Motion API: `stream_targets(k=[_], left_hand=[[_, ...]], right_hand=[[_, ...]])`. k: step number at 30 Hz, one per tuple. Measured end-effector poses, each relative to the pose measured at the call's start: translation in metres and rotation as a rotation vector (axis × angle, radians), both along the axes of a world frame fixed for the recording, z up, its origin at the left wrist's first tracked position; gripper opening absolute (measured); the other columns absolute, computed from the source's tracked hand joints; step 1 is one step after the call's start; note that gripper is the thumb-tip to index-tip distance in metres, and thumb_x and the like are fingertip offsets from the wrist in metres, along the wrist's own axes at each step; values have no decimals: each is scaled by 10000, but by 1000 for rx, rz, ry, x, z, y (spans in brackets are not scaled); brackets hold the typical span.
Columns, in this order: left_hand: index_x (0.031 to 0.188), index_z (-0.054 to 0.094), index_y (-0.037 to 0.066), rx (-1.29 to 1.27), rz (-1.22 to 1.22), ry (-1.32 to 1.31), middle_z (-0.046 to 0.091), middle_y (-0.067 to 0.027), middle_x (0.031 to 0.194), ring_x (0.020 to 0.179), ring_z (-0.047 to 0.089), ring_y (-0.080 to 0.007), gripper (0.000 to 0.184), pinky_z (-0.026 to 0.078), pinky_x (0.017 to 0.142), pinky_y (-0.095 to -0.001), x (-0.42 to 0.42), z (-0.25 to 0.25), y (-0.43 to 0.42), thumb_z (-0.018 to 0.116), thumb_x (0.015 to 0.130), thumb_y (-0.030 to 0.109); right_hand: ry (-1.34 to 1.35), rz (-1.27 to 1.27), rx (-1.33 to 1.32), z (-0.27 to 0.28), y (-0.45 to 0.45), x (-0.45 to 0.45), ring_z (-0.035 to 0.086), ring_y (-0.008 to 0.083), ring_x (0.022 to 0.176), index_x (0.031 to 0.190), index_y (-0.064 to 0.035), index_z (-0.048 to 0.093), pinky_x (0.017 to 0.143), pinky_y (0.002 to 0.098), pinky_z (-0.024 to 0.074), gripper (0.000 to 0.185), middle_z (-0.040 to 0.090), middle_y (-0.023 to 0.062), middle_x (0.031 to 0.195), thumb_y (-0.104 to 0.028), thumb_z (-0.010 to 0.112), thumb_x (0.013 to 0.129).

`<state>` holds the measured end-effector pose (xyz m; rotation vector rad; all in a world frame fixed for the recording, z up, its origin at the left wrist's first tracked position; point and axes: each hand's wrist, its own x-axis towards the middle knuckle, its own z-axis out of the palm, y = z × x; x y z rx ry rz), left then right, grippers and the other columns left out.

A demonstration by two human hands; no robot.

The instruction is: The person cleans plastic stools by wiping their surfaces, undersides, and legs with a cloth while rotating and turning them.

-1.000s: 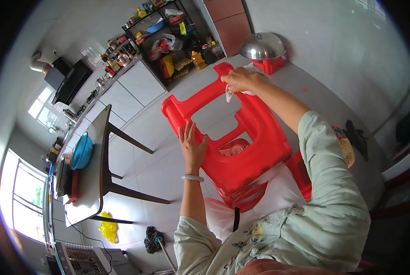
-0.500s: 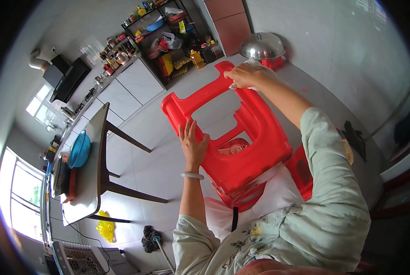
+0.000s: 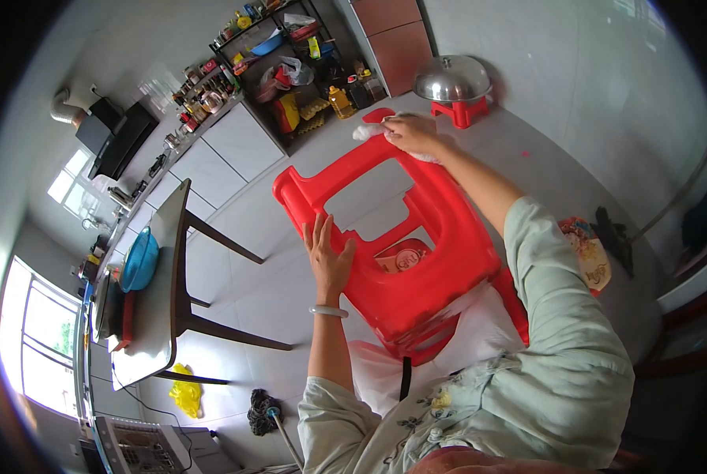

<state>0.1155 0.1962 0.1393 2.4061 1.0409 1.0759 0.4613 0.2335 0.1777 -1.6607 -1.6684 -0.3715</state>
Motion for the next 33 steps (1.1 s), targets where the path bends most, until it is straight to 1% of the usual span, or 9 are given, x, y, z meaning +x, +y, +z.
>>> stream_targets(k=[1,2,5,9,10,14,22,29,33], left_hand=[[1309,510,62,5,13,9,385,-119,1461,1408,194,-364,589,250,1129,-462,0,0,0,662,759,206],[1309,510,62,6,15,9,385,-119,1461,1408,194,-364,589,250,1129,-462,-1,0,0,662,759,206],[1308,513,62,-31,-19,-21,389,-122,1458,1407,197,-368,587,249,1128,-467,0,3,-3,663,760,210],[1303,523,56,24,-17,-27,403,-136,1446,1394,222,-371,597,265,1118,-466,4,0,2,698,750,198],[1303,524,56,35,-16,-19,404,-138,1445,1394,222,-371,600,264,1118,-467,5,0,3,701,748,199],[1301,525,54,16,-19,-23,401,-139,1447,1394,220,-372,602,263,1119,-467,7,1,2,704,746,200],[1285,535,53,39,-15,-26,410,-149,1440,1393,221,-392,593,251,1124,-478,9,1,2,666,725,196],[1283,532,57,21,-16,-39,412,-144,1437,1390,226,-393,583,256,1122,-484,8,-2,1,674,732,183],[1283,532,61,56,-21,-29,404,-138,1443,1390,228,-391,578,264,1118,-484,6,-3,2,680,738,183]], right_hand=[[-188,15,203,-11,-5,-9,619,287,1014,1031,-51,625,889,404,474,284,647,114,1087,-272,503,901],[-163,-11,122,-12,-7,-9,575,270,1092,1027,-45,624,948,395,448,283,613,95,1154,-260,467,931],[-135,51,-27,6,-39,-13,556,274,1118,1042,-28,614,966,385,440,292,617,88,1145,-256,466,935],[-20,39,-8,-10,-70,-14,547,279,1131,1101,-61,617,962,393,439,282,587,100,1196,-250,509,921],[-81,45,69,-16,-75,-14,546,295,1125,1123,-89,619,959,420,437,280,573,107,1205,-232,549,894],[-185,-2,73,-29,-117,-24,529,328,1126,1141,-92,620,980,455,415,312,555,97,1217,-185,604,844],[-78,14,58,-29,-202,-62,462,367,1184,1270,-100,532,1012,481,381,431,479,131,1289,-106,581,842],[-9,-65,117,-37,-273,-115,497,344,1088,1177,-79,597,940,445,417,375,509,107,1254,-85,600,802],[-30,-69,163,-41,-293,-130,502,336,1083,1167,-78,605,933,434,427,375,525,106,1241,-95,611,793]])
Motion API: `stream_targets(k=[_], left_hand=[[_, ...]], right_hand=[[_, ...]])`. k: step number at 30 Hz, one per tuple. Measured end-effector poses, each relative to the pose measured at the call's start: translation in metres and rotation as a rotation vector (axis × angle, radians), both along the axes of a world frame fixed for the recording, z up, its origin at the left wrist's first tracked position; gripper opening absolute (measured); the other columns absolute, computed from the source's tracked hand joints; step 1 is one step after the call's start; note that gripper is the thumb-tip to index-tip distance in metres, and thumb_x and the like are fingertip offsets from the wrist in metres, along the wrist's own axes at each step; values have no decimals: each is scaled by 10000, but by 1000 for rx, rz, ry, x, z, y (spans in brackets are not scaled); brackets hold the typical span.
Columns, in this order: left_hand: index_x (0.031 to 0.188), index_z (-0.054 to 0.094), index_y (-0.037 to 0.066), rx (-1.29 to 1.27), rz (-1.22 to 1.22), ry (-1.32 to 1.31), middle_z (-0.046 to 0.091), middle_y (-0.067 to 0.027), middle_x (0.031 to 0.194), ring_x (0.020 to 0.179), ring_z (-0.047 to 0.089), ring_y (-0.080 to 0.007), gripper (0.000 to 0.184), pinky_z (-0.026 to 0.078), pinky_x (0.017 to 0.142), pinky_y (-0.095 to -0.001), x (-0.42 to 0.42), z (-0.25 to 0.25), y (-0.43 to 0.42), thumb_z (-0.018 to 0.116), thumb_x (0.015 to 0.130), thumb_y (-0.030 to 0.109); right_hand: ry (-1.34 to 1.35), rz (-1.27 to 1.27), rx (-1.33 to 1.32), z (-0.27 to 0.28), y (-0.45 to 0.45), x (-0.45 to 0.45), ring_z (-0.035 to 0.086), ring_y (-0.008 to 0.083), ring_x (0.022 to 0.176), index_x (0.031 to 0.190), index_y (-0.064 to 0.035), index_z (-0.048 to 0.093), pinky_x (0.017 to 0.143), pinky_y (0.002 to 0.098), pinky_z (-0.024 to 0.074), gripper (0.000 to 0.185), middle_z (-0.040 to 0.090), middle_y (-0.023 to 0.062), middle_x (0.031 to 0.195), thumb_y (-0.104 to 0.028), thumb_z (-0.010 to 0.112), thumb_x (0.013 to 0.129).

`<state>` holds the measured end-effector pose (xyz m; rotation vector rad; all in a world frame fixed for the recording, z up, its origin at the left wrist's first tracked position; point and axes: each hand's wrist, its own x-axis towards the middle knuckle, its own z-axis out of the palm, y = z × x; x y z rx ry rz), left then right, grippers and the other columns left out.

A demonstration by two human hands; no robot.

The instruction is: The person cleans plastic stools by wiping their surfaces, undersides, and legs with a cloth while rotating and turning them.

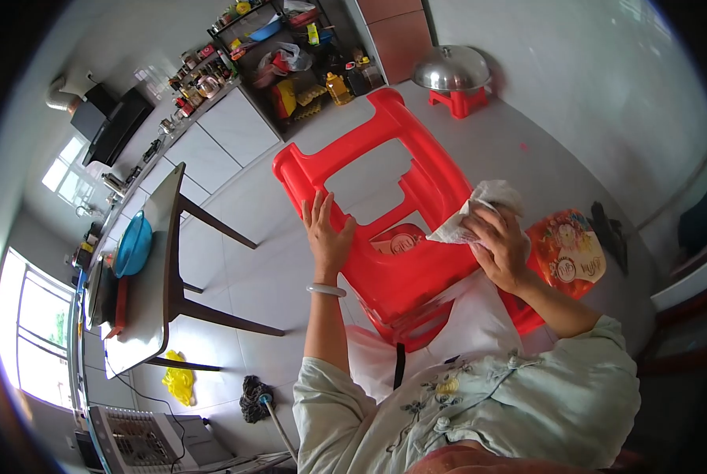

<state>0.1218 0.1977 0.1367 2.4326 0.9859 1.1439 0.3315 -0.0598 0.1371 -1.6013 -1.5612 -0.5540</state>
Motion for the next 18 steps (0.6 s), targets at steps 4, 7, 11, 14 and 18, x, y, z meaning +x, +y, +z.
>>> stream_targets(k=[4,7,11,14,18], left_hand=[[1287,534,73,-2,20,24,400,-130,1447,1393,224,-384,579,275,1115,-480,-2,0,1,680,740,193],[1291,534,82,-22,10,18,398,-126,1450,1396,220,-379,579,272,1116,-483,-3,2,0,675,743,204],[1294,534,86,-28,21,19,394,-123,1453,1397,218,-378,582,267,1119,-480,-6,2,-3,672,743,213],[1297,533,89,-27,20,1,393,-121,1454,1399,215,-376,584,264,1122,-472,-10,0,-3,671,743,211],[1305,529,96,-46,7,-19,388,-117,1457,1404,210,-363,592,263,1122,-473,-17,-1,-4,680,745,216]], right_hand=[[127,13,-68,-2,6,11,504,326,1114,1182,-67,594,954,416,428,380,530,108,1238,-121,624,807],[435,89,-15,-12,26,30,489,309,1189,1238,-42,536,989,401,408,381,531,128,1229,-174,591,885],[1213,268,-214,-53,41,67,492,166,1171,1309,-74,500,989,293,381,480,552,80,1241,-405,480,963],[1478,221,-350,-53,40,67,493,158,1170,1329,-72,501,1009,289,362,518,547,72,1269,-436,471,960],[1460,544,-347,-53,44,74,532,150,1129,1298,-38,535,974,291,407,505,565,82,1254,-416,470,971]])
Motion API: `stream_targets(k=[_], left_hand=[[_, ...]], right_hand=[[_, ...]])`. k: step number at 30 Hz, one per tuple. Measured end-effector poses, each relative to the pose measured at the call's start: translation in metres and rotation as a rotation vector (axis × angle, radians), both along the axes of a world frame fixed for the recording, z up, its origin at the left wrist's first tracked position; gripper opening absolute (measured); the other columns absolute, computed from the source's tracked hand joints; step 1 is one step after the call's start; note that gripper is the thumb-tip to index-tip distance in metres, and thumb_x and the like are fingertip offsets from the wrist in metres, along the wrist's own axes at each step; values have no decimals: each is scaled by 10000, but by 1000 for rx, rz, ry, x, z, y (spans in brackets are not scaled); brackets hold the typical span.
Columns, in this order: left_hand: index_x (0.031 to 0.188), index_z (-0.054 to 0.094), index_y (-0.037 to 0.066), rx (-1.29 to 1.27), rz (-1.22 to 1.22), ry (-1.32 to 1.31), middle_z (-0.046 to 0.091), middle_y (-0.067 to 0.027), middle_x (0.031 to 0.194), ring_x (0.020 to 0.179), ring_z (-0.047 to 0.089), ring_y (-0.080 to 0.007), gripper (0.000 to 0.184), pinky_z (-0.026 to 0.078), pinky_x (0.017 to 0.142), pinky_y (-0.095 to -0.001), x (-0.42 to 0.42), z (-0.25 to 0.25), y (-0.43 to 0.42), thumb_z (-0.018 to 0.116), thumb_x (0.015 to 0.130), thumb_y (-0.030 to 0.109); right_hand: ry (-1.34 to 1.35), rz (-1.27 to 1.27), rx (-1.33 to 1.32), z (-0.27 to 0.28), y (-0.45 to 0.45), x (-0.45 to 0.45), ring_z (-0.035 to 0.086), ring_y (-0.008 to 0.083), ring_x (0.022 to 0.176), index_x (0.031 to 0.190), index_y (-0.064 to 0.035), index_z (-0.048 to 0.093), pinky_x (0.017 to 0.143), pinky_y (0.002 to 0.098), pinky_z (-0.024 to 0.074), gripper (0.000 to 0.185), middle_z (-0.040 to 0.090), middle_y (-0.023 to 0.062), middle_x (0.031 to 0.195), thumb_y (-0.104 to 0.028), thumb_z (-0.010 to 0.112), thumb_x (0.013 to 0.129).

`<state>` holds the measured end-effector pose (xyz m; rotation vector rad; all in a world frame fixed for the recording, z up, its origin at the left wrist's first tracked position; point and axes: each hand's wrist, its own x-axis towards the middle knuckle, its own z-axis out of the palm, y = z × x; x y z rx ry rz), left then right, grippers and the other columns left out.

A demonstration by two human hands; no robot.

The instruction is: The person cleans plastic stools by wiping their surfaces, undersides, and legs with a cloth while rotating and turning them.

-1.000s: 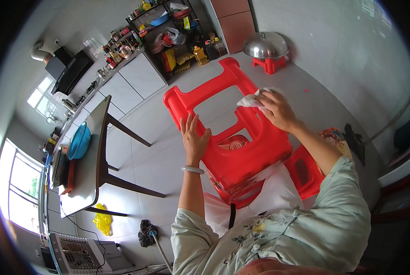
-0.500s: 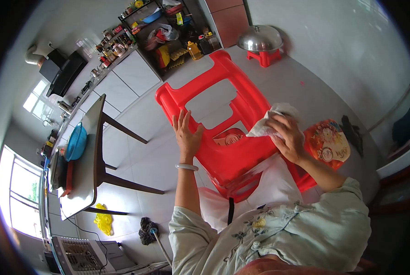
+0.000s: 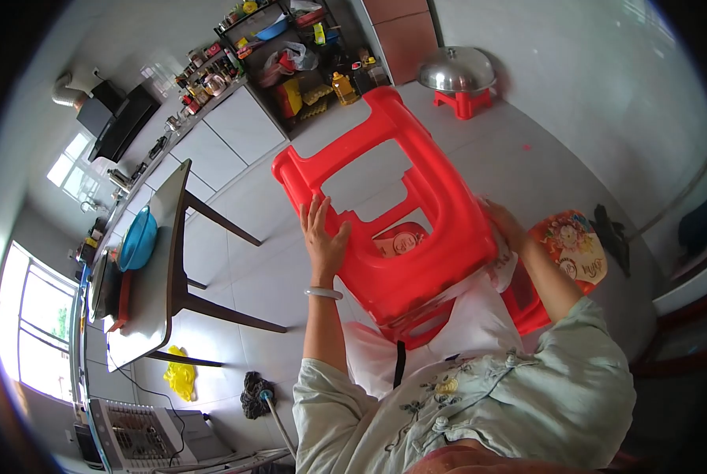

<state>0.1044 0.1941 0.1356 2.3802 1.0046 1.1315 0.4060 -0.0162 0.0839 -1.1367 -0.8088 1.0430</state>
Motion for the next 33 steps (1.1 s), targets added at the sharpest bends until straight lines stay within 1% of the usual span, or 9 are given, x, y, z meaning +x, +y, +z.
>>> stream_targets(k=[7,13,15,18,19,22,26,30,33], left_hand=[[1347,501,107,-164,1,-185,300,-154,1497,1398,241,-336,638,269,1113,-439,-28,1,-9,700,752,225],[1406,430,97,-293,-116,-348,289,-162,1504,1409,236,-302,626,235,1123,-419,-57,-30,-5,619,827,241],[1434,385,105,-326,-113,-415,245,-140,1533,1434,186,-268,582,203,1134,-405,-50,-49,-7,545,904,286],[1463,317,98,-588,-138,-488,232,-121,1541,1437,172,-256,632,210,1128,-410,-35,-84,2,527,935,373],[1503,205,134,-737,-136,-382,263,-84,1532,1399,266,-256,720,303,1078,-389,-31,-54,-28,458,944,512],[1478,265,96,-1104,-261,-480,359,-101,1482,1343,364,-239,699,290,1082,-393,-23,-98,-11,426,953,529],[1436,345,90,-1236,-457,-754,426,-91,1430,1284,435,-234,721,325,1064,-384,-14,-135,-13,375,937,610],[1418,356,68,-1273,-326,-813,431,-105,1421,1292,427,-241,694,325,1075,-394,-15,-133,-21,340,957,587],[1380,389,40,-1051,-415,-893,460,-117,1380,1237,477,-236,653,390,1029,-376,-1,-69,-62,356,971,548]], right_hand=[[-2,-4,-46,24,2,-26,600,107,898,1159,21,604,819,262,483,427,648,47,1033,-345,554,945],[-507,-62,174,78,12,-41,577,98,789,995,33,633,689,301,458,416,640,51,848,-360,661,863],[-780,-29,134,109,10,-51,618,173,697,940,0,625,637,344,450,386,635,112,740,-363,691,827],[-1079,8,-106,165,0,-91,659,281,741,939,-36,614,708,371,487,339,659,150,765,-355,670,835],[-1136,-10,23,158,4,-97,635,374,782,984,-70,609,721,428,481,350,646,197,782,-372,678,823],[-1296,64,140,128,31,-106,639,376,761,988,-35,609,714,459,475,399,650,199,765,-388,679,816],[-1380,176,37,98,48,-117,637,368,730,990,-5,601,706,456,473,395,650,196,753,-357,668,825],[-1322,171,24,95,56,-121,647,359,772,1058,-1,596,719,459,482,419,659,206,803,-348,656,830],[-1268,206,-1,101,56,-123,649,360,796,1076,-5,593,732,457,484,417,661,212,840,-339,648,833]])
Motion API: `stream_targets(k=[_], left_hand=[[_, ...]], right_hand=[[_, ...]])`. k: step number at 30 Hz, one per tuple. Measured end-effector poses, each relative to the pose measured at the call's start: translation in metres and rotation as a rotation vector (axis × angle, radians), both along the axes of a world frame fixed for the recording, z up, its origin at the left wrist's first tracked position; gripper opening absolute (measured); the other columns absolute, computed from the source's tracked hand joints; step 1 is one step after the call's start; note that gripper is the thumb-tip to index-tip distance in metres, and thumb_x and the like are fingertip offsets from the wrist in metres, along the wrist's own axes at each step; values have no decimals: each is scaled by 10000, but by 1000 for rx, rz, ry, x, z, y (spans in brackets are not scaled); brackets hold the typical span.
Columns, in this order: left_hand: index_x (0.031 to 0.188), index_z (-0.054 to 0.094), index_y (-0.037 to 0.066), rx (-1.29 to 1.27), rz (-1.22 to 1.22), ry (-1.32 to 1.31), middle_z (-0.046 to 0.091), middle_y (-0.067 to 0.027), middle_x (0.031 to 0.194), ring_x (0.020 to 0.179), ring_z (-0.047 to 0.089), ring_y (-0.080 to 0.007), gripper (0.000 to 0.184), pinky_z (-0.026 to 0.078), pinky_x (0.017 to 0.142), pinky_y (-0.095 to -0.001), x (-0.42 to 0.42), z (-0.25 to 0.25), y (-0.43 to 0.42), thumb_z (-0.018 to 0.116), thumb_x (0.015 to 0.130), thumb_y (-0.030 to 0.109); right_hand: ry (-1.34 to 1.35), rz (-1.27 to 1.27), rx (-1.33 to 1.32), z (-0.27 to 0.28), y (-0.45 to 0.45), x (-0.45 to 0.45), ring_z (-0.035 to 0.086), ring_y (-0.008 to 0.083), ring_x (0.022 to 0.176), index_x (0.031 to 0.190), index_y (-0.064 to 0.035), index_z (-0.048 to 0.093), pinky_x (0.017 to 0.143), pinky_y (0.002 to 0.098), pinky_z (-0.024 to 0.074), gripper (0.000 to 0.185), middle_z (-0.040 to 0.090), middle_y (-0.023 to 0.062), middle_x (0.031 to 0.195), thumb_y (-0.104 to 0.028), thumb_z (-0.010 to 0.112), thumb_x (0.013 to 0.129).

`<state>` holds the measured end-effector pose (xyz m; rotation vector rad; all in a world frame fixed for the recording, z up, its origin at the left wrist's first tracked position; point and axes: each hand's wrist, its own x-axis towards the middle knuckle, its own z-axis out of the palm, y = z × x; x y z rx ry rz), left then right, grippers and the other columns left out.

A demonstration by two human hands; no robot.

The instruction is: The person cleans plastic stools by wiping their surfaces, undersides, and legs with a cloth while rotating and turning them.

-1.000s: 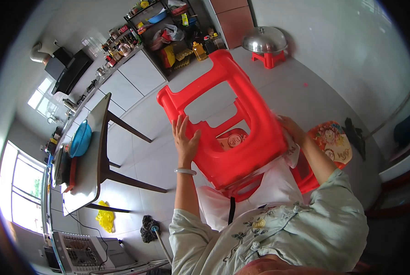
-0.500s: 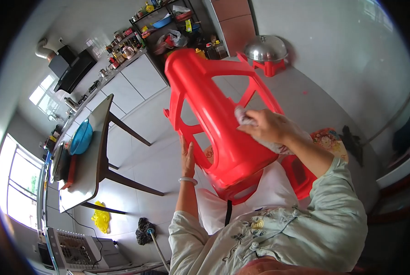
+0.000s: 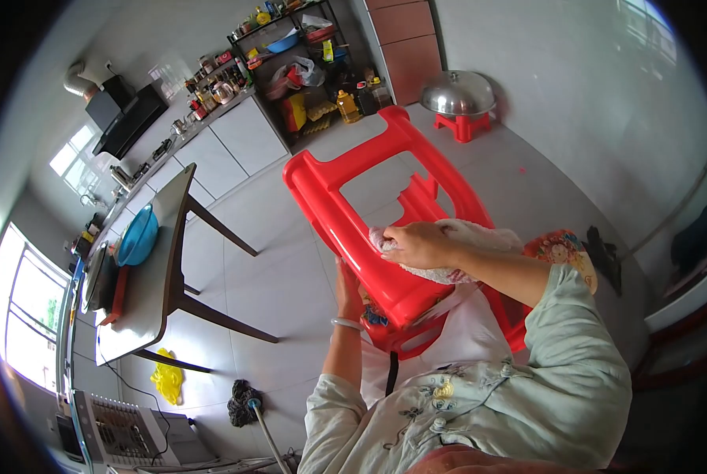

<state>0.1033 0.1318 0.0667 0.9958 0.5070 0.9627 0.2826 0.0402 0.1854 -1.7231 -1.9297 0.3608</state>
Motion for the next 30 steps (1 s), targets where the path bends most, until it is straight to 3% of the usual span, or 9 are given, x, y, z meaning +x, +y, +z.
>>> stream_targets(k=[7,14,19,21,23,24,26,29,30], left_hand=[[1313,435,6,-169,136,-150,540,-139,1242,1076,580,-235,560,508,884,-338,12,28,-32,364,998,463],[1306,444,-8,-124,141,-156,567,-152,1204,1054,595,-252,557,511,895,-356,11,5,-6,344,999,446],[1297,458,0,-258,150,-147,577,-154,1197,1043,604,-258,522,516,885,-367,9,-8,9,337,1000,411],[1269,481,-5,-120,199,-67,592,-156,1169,1022,615,-252,502,523,872,-369,7,-5,0,336,1001,395],[1250,495,-5,-141,199,-63,604,-154,1142,1008,620,-244,488,525,864,-371,4,1,-3,329,1006,384],[1252,493,-6,-167,197,-78,606,-154,1134,1000,624,-244,483,528,857,-369,5,0,-4,322,1008,374],[1232,496,-18,-223,211,-105,608,-158,1117,946,637,-239,466,537,815,-352,6,4,-5,308,1012,348],[1173,529,-28,-186,253,-136,621,-160,1071,887,642,-232,462,538,770,-341,15,-5,-3,310,1011,345],[1117,559,-33,-275,275,-24,632,-158,1024,858,637,-223,472,529,750,-332,14,-2,-1,312,1010,355]], right_hand=[[-6,50,28,14,2,3,656,344,809,1046,-22,607,738,437,488,364,658,208,839,-330,631,854],[623,107,424,97,46,15,592,93,825,1062,14,612,725,274,474,319,651,40,895,-263,615,905],[889,152,694,128,105,-15,575,111,727,1004,-22,611,692,267,475,273,638,58,822,-272,623,895],[691,129,764,112,123,-40,633,187,841,1021,-27,602,739,319,483,259,656,120,922,-233,631,867],[68,250,718,73,159,-47,600,277,1025,1047,-24,602,903,417,462,273,629,109,1069,-206,616,843],[68,255,714,45,172,-49,600,277,1025,1047,-24,602,903,417,462,273,629,109,1069,-206,616,843],[-401,185,428,-2,183,-56,498,302,1187,1050,-47,628,1072,504,312,294,597,94,1175,-230,546,835],[-584,107,207,15,216,-63,418,274,1269,1065,-72,645,1138,530,170,324,564,94,1228,-244,488,840],[-565,56,221,15,228,-63,442,275,1251,1075,-79,645,1132,493,203,318,568,98,1222,-205,490,828]])
